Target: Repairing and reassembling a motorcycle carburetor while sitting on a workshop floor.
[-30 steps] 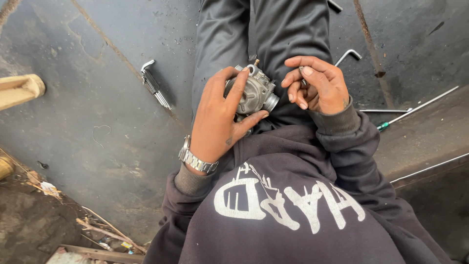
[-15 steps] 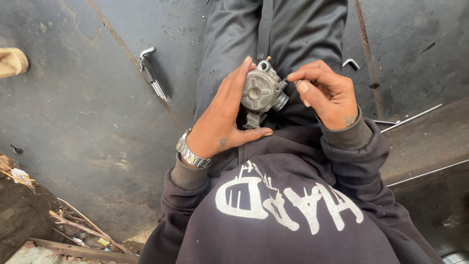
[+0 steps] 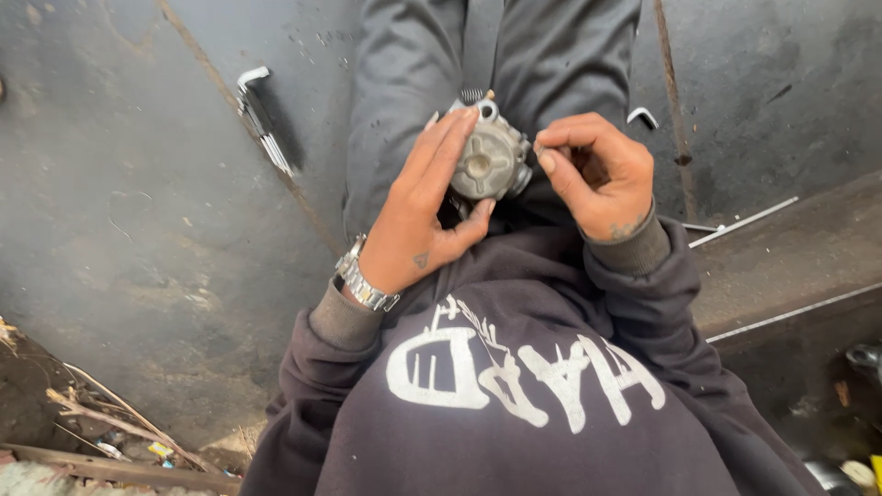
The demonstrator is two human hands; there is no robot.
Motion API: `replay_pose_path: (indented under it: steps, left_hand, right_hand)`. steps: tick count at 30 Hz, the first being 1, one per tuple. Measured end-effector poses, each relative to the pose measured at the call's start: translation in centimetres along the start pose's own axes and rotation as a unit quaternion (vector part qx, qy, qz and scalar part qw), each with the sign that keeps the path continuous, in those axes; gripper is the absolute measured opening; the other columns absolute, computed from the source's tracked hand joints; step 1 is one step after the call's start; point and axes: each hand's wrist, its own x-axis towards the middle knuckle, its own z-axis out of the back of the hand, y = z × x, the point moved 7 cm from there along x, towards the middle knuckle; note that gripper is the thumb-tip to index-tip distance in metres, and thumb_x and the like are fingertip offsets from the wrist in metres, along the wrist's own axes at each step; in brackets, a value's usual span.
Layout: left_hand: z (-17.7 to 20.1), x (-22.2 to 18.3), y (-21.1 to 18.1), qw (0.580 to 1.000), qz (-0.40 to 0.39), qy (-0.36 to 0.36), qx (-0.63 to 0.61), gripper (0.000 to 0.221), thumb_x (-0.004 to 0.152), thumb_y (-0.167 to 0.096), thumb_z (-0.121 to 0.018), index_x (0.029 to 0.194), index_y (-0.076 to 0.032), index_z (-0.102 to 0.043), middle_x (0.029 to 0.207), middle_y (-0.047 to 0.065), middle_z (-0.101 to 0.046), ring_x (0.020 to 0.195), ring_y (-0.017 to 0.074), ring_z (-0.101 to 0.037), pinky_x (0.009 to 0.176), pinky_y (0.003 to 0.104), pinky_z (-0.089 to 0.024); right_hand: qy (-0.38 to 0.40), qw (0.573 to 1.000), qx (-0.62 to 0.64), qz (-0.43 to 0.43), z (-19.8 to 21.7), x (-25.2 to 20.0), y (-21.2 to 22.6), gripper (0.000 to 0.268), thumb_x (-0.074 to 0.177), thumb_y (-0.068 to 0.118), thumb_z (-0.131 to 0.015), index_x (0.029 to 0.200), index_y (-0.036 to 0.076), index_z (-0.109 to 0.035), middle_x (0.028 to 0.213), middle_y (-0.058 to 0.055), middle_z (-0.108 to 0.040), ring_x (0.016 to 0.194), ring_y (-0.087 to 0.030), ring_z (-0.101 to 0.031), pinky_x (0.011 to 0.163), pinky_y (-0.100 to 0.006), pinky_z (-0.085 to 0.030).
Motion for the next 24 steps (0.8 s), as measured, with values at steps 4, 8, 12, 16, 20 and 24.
replay_pose_path:
  steps: [4,8,12,16,20,24]
  left_hand:
    - [-0.6,0.4,-0.4,1.0,-0.006,-0.017,0.013,0.08,0.087,-0.005,-0.078,0.156,0.001,-0.037,0.156,0.022,-0.046,0.149,0.0395,-0.045,0.129,0.045,-0.036]
    - [-0.7,0.1,-0.5,0.999,-0.004,-0.03,0.033,0.08,0.085,-0.004,-0.078,0.154,0.002,-0.039,0.154,0.023,-0.047,0.147,0.0404,-0.046,0.127,0.045,-0.038]
    - [-0.7,0.3,-0.4,0.999,-0.01,-0.03,0.035,0.08,0.085,-0.005,-0.079,0.154,0.002,-0.039,0.154,0.022,-0.047,0.147,0.0403,-0.047,0.127,0.045,-0.038]
    - [-1.2,-0.3,0.1,0.998,-0.005,-0.02,0.051,0.08,0.087,-0.007,-0.08,0.156,0.002,-0.038,0.156,0.022,-0.046,0.148,0.0399,-0.045,0.128,0.045,-0.038]
    - [-1.0,-0.5,0.4,0.998,-0.008,-0.013,0.061,0.081,0.091,-0.013,-0.082,0.158,0.0,-0.037,0.158,0.02,-0.045,0.148,0.0371,-0.044,0.126,0.042,-0.038]
    - [-0.2,-0.6,1.0,0.998,-0.015,-0.008,0.056,0.083,0.094,-0.017,-0.083,0.16,-0.001,-0.035,0.158,0.018,-0.044,0.147,0.0346,-0.045,0.125,0.04,-0.038]
  right_hand:
    - [-0.001,0.997,0.072,0.034,0.7,0.3,-0.2,0.015,0.104,-0.009,-0.066,0.118,-0.004,-0.065,0.118,-0.009,-0.066,0.094,-0.006,-0.061,0.083,-0.019,-0.05]
    - [0.009,0.997,-0.007,0.07,0.5,0.5,0.3,0.018,0.097,-0.011,-0.074,0.113,-0.003,-0.07,0.114,-0.011,-0.066,0.076,-0.005,-0.051,0.07,-0.019,-0.043]
    - [0.021,0.997,-0.027,0.067,0.3,0.7,1.1,0.02,0.095,-0.011,-0.074,0.112,-0.001,-0.071,0.113,-0.01,-0.066,0.074,-0.003,-0.049,0.068,-0.02,-0.043]
    - [0.007,0.978,-0.158,0.133,-0.4,0.0,3.4,0.02,0.096,-0.009,-0.077,0.113,0.001,-0.072,0.11,-0.009,-0.067,0.074,-0.007,-0.055,0.066,-0.022,-0.046]
    - [-0.001,0.946,-0.264,0.189,-1.0,-0.5,4.8,0.02,0.102,-0.007,-0.08,0.118,0.001,-0.073,0.112,-0.009,-0.067,0.086,-0.016,-0.064,0.069,-0.024,-0.052]
    - [-0.002,0.911,-0.342,0.23,-2.2,-1.3,5.3,0.026,0.1,-0.007,-0.079,0.124,0.001,-0.073,0.112,-0.01,-0.066,0.085,-0.023,-0.063,0.074,-0.03,-0.053]
